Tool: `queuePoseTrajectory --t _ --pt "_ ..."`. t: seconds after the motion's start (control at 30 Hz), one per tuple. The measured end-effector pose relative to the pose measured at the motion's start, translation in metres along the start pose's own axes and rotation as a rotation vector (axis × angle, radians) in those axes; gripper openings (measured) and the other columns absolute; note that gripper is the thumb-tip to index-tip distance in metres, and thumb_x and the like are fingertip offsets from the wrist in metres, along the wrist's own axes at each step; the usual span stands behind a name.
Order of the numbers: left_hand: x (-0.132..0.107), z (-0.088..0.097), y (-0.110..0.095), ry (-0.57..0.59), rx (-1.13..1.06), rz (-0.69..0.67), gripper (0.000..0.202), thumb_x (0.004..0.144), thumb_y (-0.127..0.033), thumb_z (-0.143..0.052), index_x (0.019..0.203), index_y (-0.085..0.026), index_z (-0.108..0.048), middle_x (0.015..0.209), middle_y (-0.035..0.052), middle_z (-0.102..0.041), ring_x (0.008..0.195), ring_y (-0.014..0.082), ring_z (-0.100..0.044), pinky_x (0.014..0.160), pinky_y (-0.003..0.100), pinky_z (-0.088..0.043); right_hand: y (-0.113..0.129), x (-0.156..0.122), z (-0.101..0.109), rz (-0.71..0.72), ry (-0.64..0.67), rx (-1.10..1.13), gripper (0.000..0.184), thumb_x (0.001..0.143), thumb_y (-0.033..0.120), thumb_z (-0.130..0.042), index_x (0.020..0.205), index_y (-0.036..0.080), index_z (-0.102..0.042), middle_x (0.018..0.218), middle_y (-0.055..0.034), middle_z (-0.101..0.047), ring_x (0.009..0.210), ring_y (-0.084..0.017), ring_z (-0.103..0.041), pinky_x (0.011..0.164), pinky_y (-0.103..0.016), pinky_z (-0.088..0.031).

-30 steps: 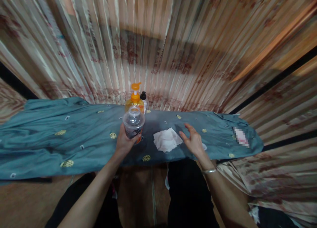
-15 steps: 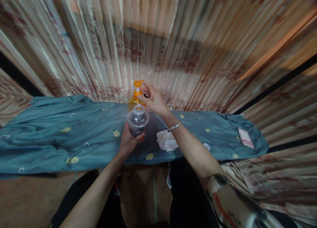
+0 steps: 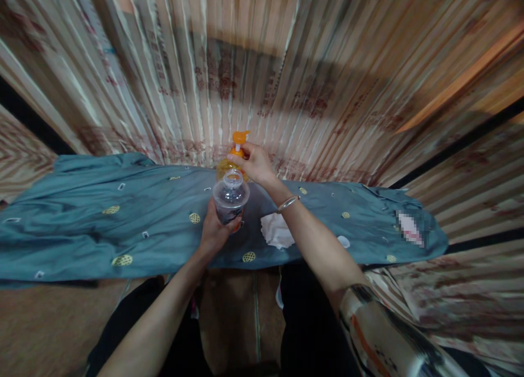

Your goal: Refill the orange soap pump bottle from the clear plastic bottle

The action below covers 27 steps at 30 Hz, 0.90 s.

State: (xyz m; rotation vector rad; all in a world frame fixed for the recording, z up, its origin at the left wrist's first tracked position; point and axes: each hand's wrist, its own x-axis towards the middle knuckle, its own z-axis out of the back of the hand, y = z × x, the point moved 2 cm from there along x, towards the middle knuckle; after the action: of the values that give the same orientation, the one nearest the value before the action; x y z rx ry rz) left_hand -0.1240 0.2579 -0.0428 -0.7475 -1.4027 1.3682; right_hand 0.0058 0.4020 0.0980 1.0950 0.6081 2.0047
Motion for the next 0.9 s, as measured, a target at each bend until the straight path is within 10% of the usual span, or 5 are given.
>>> queuePoseTrajectory --t 0.4,0.7,0.9 --pt "-0.001 -0.002 0.007 -0.021 0.003 -0.055 0.093 0.067 -0.027 -0.098 0.151 -0.025 -0.058 0.15 0.0145 -0.076 0.144 0.04 -0.072 0.129 0.061 -0.054 0.016 -0.051 0.078 0.007 -0.301 -0.156 0.043 0.102 0.067 -0.075 0.114 0.025 -0.077 0.099 -0.0028 -0.079 0.09 -0.023 -0.074 0.089 -0.038 -0.058" --pt "-0.006 0.021 0.024 -0.09 0.12 -0.179 0.109 0.069 -0.036 -0.102 0.163 -0.025 -0.049 0.169 0.021 -0.059 0.159 0.0435 -0.058 0.133 0.065 -0.046 0.027 -0.084 0.08 -0.001 -0.318 -0.263 0.03 0.103 0.055 -0.075 0.106 0.026 -0.077 0.09 -0.0013 -0.074 0.083 -0.021 -0.067 0.081 -0.034 -0.052" --pt "-0.015 0.049 -0.014 -0.154 0.291 -0.481 0.097 0.08 -0.054 -0.099 0.16 -0.024 -0.053 0.158 0.0189 -0.063 0.151 0.0438 -0.059 0.131 0.068 -0.046 0.031 -0.097 0.076 -0.041 -0.307 -0.277 0.017 0.101 0.039 -0.076 0.105 0.023 -0.079 0.093 -0.003 -0.077 0.087 -0.022 -0.07 0.083 -0.035 -0.053"
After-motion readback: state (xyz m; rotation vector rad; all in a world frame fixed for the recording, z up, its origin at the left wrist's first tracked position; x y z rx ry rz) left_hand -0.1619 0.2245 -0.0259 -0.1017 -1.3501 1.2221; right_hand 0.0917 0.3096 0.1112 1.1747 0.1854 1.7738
